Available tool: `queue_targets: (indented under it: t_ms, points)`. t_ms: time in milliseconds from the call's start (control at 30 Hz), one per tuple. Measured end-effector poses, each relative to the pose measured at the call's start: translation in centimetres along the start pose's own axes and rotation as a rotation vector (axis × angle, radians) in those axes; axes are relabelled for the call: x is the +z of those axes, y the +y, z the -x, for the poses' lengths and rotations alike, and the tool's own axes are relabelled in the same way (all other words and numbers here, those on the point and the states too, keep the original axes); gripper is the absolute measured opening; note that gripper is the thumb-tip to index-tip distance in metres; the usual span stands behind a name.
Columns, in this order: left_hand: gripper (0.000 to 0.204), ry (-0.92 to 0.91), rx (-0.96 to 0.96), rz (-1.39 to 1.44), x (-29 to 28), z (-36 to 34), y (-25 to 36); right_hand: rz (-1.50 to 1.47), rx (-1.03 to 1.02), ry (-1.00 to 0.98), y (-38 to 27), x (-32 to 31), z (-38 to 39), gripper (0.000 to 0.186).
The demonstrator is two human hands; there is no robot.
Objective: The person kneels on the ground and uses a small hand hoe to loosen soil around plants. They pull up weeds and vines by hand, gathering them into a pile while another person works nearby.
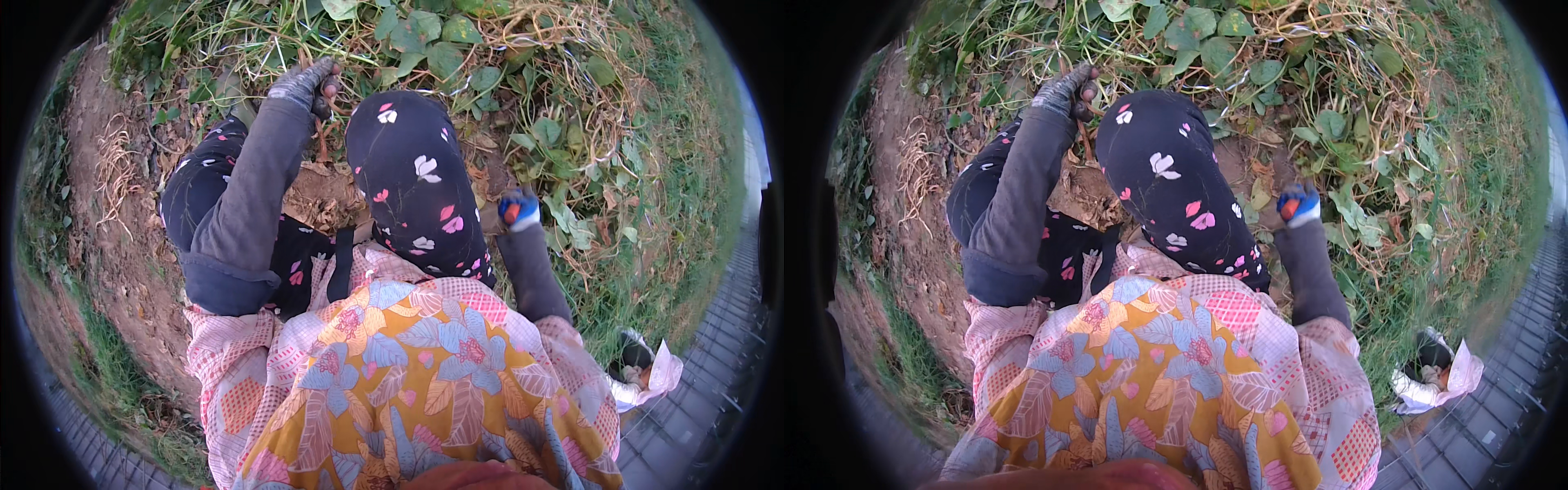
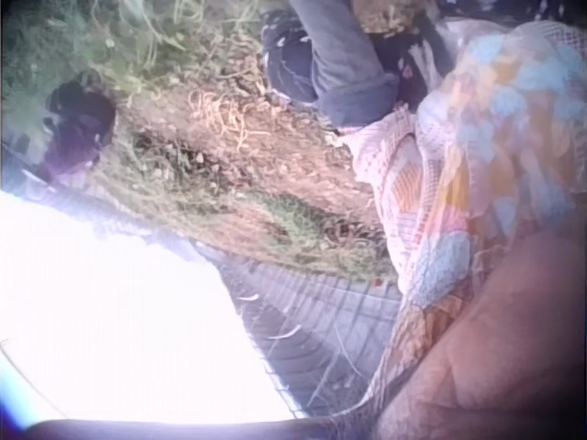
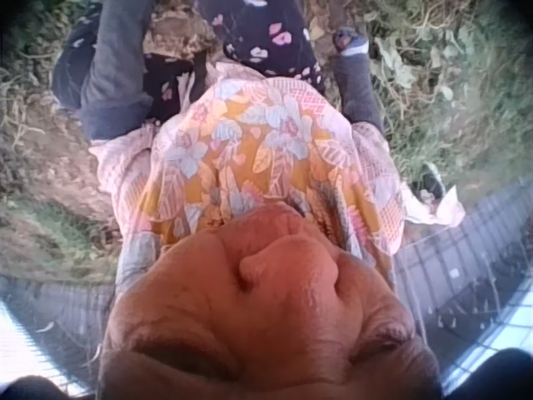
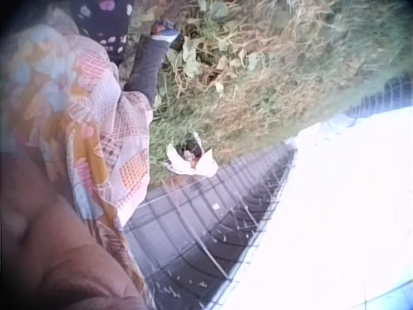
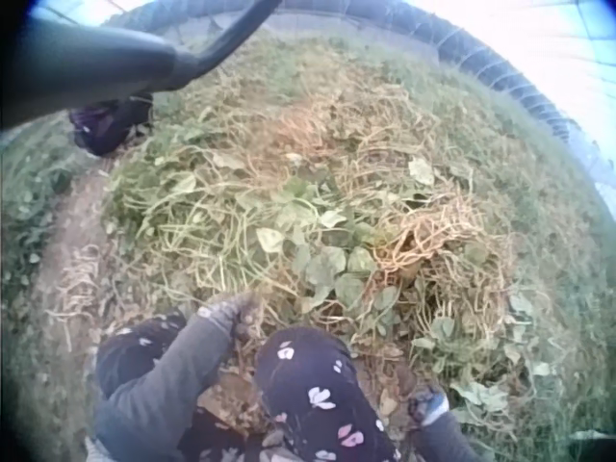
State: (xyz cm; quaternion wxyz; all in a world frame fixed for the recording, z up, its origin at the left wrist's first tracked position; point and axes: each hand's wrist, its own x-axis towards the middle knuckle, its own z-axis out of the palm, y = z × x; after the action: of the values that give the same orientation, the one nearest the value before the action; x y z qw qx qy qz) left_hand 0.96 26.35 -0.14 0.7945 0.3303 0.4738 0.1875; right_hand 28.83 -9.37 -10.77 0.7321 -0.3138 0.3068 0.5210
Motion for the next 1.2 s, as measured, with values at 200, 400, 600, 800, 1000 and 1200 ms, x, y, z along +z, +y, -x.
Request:
queue_targets:
  t_ms: [200, 400, 600, 800, 1000, 1200]
  points:
    - [0.023, -0.053, 0.018, -0.044, 1.0, -1.1, 0.1, 0.181, -0.147, 0.218, -3.0, 0.3, 10.5, 0.028]
    - [0.020, -0.070, 0.004, -0.036, 1.1, -0.8, -0.7, 0.648, -0.673, 0.301, -17.6, 4.5, 9.0, 0.020]
    - [0.017, 0.008, -0.005, -0.014, -0.3, -0.8, -0.4, 0.677, -0.896, 0.340, -20.0, 9.6, 4.9, 0.021]
    - [0.018, -0.090, 0.014, 0.033, 1.0, -0.3, -0.4, 0.832, -0.694, 0.475, -16.5, 3.6, 8.6, 0.019]
    - [0.016, -0.060, -0.040, -0.057, 1.5, -1.1, -1.1, 2.032, -0.642, 0.645, -8.7, -5.4, 14.6, 0.034]
    - [0.017, -0.066, -0.063, -0.026, 0.9, -2.1, -2.0, 2.516, -0.348, 0.807, -4.6, -11.1, 14.9, 0.036]
